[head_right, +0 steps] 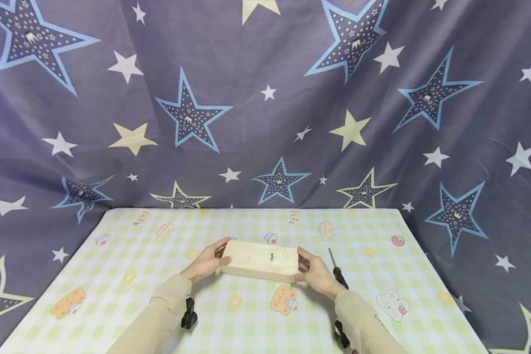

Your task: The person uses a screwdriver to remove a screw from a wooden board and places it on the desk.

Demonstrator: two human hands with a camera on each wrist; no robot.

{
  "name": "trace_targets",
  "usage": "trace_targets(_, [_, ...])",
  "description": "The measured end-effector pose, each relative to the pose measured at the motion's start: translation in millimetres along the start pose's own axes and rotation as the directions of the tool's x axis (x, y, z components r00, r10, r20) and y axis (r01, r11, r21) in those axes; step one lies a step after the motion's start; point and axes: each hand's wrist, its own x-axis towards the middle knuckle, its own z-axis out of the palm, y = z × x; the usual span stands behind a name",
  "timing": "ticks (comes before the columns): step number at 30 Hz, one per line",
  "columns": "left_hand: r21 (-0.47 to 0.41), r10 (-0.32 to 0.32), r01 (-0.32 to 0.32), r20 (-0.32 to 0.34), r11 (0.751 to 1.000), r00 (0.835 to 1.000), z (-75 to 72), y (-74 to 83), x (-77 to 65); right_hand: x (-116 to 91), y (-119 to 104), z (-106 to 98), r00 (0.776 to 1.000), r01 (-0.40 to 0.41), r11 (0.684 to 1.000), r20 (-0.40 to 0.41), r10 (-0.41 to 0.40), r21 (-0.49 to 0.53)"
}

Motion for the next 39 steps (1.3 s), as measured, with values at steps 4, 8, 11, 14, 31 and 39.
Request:
trace_targets(4, [0.034,0.029,-0.029,-0.006,0.999,1.0,1.0,-9.2,-2.5,1.1,-1.9,-2.7,0.999,-0.005,1.0,0.044,0.003,0.03])
trace_targets(8, [0.024,0.066,-0.066,0.008,0.998,0.998,2.8,-9.7,-11.1,1.4,-3.2,-3.4,0.998,-0.012,1.0,0.054,0.01,0.026])
trace_targets(11, [0.012,0.077,-0.077,0.0,0.997,0.997,4.2,-9.0,-17.9,2.6,-4.0,-3.9,0.998,0.0,1.0,0.059,0.0,0.015])
trace_targets(14, [0.015,0.068,-0.068,-0.025,0.998,0.997,5.8,-9.0,-24.3,3.9,-4.8,-4.1,0.997,0.013,1.0,0.07,-0.013,0.009])
trace_targets(31, [0.032,0.067,-0.065,-0.049,0.997,0.997,9.0,-15.5,-32.5,2.2,-4.7,-5.7,0.991,0.043,0.999,0.13,-0.043,0.002])
trace_targets(39, [0.083,0.089,-0.086,-0.03,0.993,0.996,11.1,-14.1,-34.0,0.0,-4.0,-4.6,0.995,0.028,0.998,0.094,-0.023,-0.048])
